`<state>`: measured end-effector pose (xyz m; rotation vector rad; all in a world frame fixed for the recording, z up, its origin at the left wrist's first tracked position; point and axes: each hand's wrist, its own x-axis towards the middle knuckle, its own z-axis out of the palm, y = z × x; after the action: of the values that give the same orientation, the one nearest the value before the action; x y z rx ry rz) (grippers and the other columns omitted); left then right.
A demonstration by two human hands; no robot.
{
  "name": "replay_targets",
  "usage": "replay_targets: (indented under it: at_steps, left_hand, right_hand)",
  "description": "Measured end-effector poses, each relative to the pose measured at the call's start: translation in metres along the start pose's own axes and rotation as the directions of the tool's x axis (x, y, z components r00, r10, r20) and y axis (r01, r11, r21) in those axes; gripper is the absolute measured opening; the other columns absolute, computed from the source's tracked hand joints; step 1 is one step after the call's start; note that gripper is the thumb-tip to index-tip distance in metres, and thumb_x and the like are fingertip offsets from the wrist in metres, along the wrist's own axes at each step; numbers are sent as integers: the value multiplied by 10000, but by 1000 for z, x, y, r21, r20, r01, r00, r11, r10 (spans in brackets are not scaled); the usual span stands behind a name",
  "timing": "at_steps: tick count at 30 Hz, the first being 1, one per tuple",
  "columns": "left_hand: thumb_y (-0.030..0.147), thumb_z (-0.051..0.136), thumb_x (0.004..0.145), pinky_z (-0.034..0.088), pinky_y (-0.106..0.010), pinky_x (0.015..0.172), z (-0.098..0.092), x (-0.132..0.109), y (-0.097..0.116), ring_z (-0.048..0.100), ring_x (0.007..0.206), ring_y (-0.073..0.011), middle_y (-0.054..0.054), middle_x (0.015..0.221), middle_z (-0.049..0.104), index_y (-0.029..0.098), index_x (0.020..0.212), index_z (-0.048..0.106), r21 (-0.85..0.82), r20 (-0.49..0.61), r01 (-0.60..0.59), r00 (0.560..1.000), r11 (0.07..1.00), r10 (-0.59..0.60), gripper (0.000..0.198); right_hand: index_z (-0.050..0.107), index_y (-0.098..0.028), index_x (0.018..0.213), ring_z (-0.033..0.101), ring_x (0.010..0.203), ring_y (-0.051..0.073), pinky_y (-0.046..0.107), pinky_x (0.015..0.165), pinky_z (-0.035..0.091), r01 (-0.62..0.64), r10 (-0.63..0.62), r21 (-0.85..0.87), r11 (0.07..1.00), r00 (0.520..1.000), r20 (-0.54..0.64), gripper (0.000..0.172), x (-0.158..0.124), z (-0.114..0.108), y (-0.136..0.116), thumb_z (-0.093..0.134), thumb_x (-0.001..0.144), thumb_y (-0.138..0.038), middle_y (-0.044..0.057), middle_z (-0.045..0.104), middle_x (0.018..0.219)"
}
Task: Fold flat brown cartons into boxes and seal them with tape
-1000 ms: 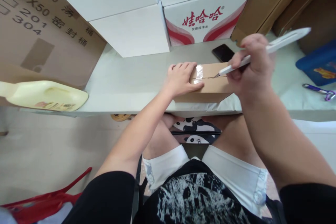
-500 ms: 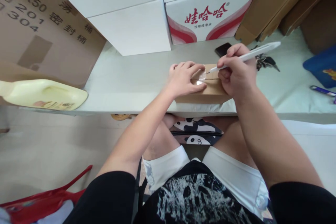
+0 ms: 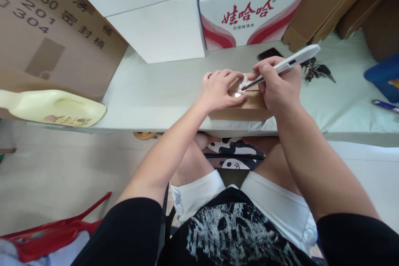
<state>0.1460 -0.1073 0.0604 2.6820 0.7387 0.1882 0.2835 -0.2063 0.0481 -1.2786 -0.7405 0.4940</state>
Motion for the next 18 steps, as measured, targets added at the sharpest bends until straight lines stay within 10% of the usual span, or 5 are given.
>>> replay_targets:
  at_steps: [18]
  left_hand:
    - [537,683,850,324,-474,1133,3,0,-2,564,1318,-307,-44,1383,666,341,1369,644,13,-33,-12,999,1000,12,556]
  right_hand:
    - [687,-212,697,558,434,91,219,409,476,-82,80,-140,987,997,-20,95,2,0,-2,639,752,-152,-28,697,658]
